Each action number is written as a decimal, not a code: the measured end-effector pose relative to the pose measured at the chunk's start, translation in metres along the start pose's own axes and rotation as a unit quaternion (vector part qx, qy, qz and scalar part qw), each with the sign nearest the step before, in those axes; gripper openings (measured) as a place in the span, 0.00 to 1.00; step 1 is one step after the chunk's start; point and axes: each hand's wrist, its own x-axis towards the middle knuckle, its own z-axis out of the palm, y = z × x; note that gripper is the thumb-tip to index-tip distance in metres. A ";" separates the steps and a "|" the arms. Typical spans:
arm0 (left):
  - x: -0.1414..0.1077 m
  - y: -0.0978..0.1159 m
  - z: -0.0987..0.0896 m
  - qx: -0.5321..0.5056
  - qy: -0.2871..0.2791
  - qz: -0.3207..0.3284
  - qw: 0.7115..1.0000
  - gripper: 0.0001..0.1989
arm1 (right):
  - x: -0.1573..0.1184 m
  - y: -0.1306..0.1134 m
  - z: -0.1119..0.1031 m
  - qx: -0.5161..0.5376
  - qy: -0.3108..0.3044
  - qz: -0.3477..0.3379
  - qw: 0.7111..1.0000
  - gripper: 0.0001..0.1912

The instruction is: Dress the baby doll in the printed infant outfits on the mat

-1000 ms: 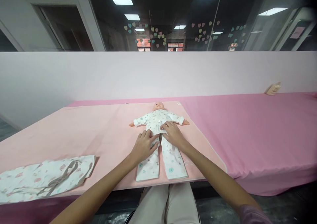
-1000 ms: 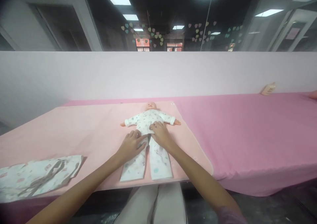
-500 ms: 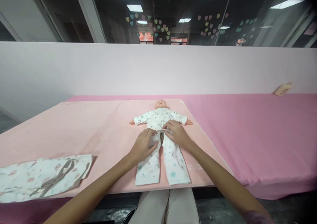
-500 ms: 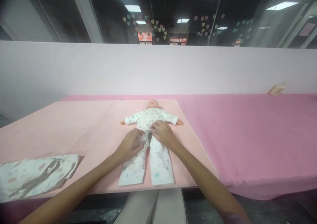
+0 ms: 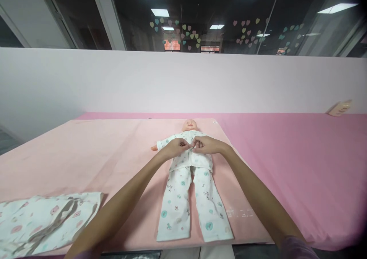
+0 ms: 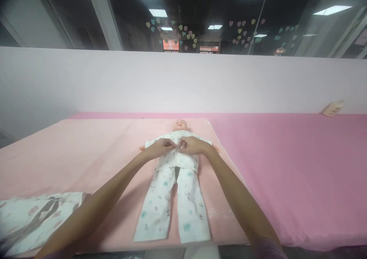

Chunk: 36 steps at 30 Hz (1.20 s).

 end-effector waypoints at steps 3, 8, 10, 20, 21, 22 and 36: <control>0.006 -0.001 -0.006 -0.013 -0.051 -0.004 0.999 0.19 | 0.005 0.005 -0.005 0.011 -0.029 -0.010 0.999 0.09; 0.010 -0.005 -0.009 -0.023 -0.088 -0.015 0.996 0.18 | 0.008 0.015 -0.002 0.049 -0.049 -0.019 0.997 0.10; 0.011 -0.006 -0.010 -0.028 -0.097 -0.018 0.995 0.17 | 0.008 0.018 -0.001 0.067 -0.055 -0.019 0.996 0.11; 0.013 -0.015 -0.013 -0.039 -0.135 0.031 0.990 0.13 | 0.007 0.020 0.003 0.081 -0.054 0.008 0.995 0.09; 0.013 -0.015 -0.012 -0.034 -0.132 0.030 0.990 0.13 | 0.007 0.019 0.003 0.081 -0.053 0.010 0.995 0.10; 0.012 -0.015 -0.012 -0.030 -0.127 0.025 0.991 0.13 | 0.006 0.019 0.003 0.083 -0.054 0.010 0.995 0.10; 0.013 -0.018 -0.006 -0.069 -0.109 0.006 0.992 0.16 | 0.004 0.013 0.003 0.065 -0.045 0.015 0.997 0.12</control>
